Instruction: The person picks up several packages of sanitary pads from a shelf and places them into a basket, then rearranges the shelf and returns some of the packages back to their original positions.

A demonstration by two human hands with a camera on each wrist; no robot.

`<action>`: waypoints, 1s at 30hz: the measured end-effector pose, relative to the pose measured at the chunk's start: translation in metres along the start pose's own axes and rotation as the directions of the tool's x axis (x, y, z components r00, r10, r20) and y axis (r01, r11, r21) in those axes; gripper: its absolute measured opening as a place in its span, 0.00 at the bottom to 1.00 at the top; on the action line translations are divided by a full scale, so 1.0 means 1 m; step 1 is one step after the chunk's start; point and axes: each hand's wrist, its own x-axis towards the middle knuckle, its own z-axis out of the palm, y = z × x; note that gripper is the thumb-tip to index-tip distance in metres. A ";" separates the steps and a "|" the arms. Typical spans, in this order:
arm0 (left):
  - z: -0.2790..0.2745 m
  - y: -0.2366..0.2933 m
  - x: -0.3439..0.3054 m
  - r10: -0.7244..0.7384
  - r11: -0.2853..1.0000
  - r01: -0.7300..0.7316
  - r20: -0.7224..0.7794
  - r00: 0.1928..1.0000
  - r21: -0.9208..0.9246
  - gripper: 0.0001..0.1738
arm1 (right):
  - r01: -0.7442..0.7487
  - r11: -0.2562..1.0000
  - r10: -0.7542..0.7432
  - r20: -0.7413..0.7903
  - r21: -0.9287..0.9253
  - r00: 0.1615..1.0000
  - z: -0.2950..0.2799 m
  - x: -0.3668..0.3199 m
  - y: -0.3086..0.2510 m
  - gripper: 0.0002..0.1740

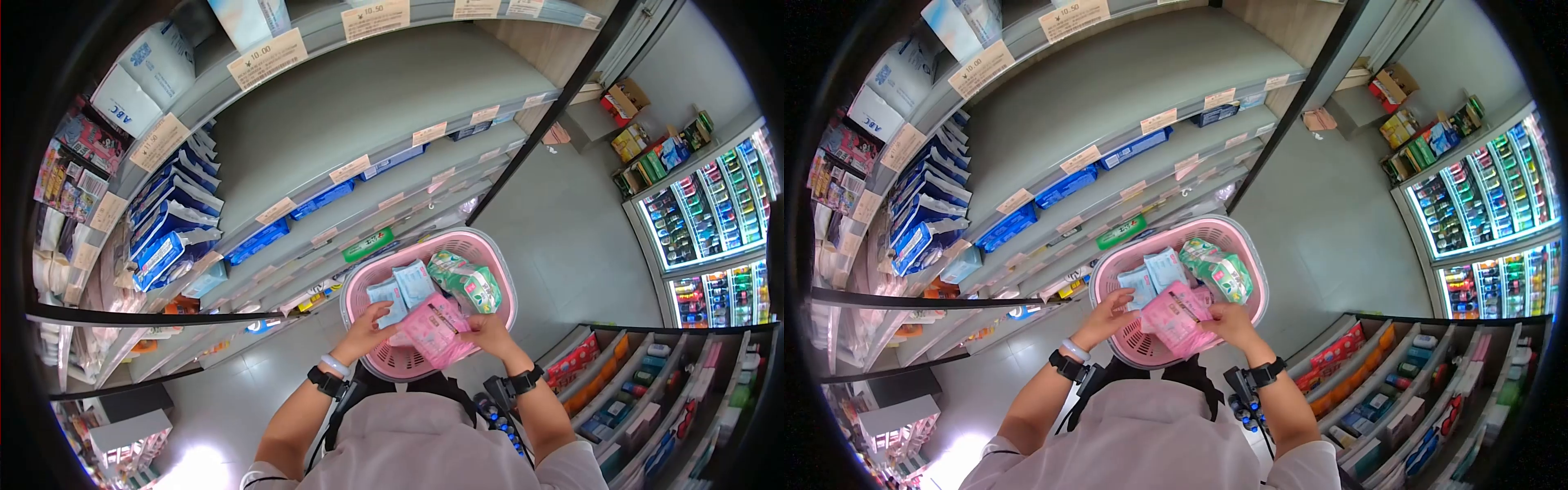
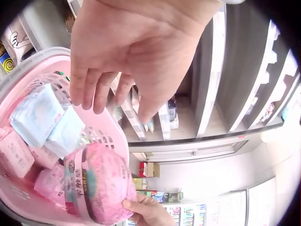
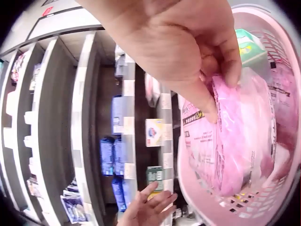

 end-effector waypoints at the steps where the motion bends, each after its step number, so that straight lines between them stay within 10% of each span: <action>1: 0.002 0.005 0.002 0.022 0.999 -0.024 0.041 0.999 0.034 0.38 | 0.067 0.995 -0.069 0.021 0.075 0.997 0.000 -0.003 -0.008 0.14; 7: 0.012 0.023 0.007 -0.105 0.966 0.184 0.378 0.920 -0.179 0.51 | 0.154 0.959 -0.186 0.119 0.237 0.975 -0.011 -0.018 -0.056 0.15; 18: 0.032 0.055 -0.028 -0.048 0.909 0.149 0.257 0.965 -0.390 0.48 | 0.053 0.915 -0.190 0.311 0.401 0.931 -0.031 -0.011 -0.057 0.18; 30: 0.017 0.048 -0.048 -0.025 0.828 0.114 0.167 0.986 -0.549 0.46 | 0.195 0.906 -0.281 0.191 0.375 0.940 -0.013 -0.010 -0.072 0.19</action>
